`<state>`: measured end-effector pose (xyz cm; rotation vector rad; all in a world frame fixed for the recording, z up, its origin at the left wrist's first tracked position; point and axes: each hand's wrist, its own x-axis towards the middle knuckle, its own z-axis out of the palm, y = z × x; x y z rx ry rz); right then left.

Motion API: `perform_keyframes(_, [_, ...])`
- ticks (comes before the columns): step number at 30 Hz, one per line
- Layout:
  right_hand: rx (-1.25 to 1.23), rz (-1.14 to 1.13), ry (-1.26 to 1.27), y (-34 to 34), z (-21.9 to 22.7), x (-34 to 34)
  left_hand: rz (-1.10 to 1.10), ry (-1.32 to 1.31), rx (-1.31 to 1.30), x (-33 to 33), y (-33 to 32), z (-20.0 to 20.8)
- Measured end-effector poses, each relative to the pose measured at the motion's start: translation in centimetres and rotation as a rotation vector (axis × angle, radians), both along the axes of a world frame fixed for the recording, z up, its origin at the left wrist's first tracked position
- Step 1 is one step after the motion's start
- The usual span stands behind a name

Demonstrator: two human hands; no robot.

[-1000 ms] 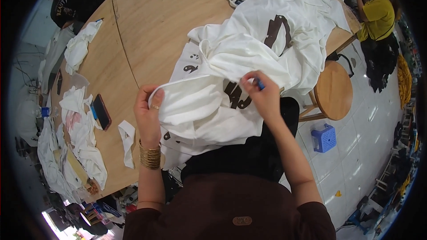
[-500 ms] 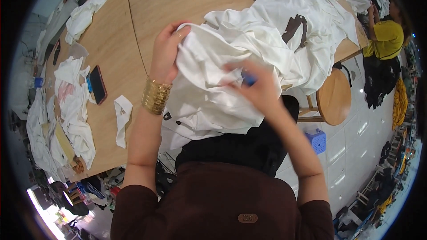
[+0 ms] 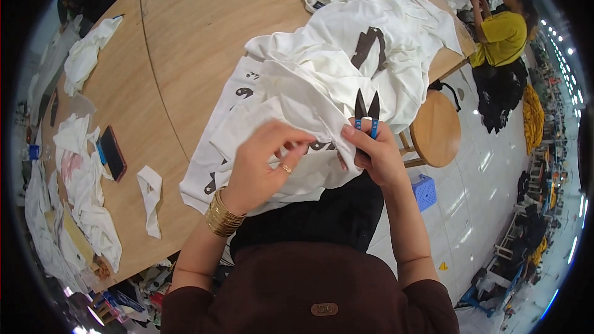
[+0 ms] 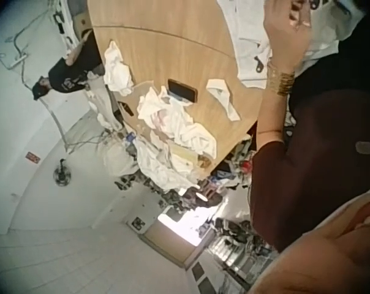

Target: Trimming excess threads from printed t-shirts using small cutters.

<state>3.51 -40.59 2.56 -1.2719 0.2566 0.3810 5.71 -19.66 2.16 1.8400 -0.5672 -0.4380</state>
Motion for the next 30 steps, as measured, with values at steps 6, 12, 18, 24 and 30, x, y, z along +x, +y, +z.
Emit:
perform_keyframes(6, [-0.029,0.121,-0.036,-0.4,2.5,-0.1,-0.196,-0.308,-0.164,4.6,-1.8,2.3])
perform_keyframes(12, [-0.158,0.073,-0.114,-2.0,2.2,-0.4,-0.042,0.117,-0.052,3.8,0.5,3.2])
perform_keyframes(18, [-0.074,-0.045,-0.193,-1.6,2.2,-0.2,0.084,0.310,-0.126,2.1,1.2,3.7])
perform_keyframes(24, [-0.097,-0.139,-0.220,-1.1,2.6,0.8,0.110,0.387,-0.174,2.1,2.0,3.9])
perform_keyframes(30, [-0.171,-0.206,-0.241,-1.3,2.1,1.4,0.003,0.344,-0.100,2.0,2.2,4.2])
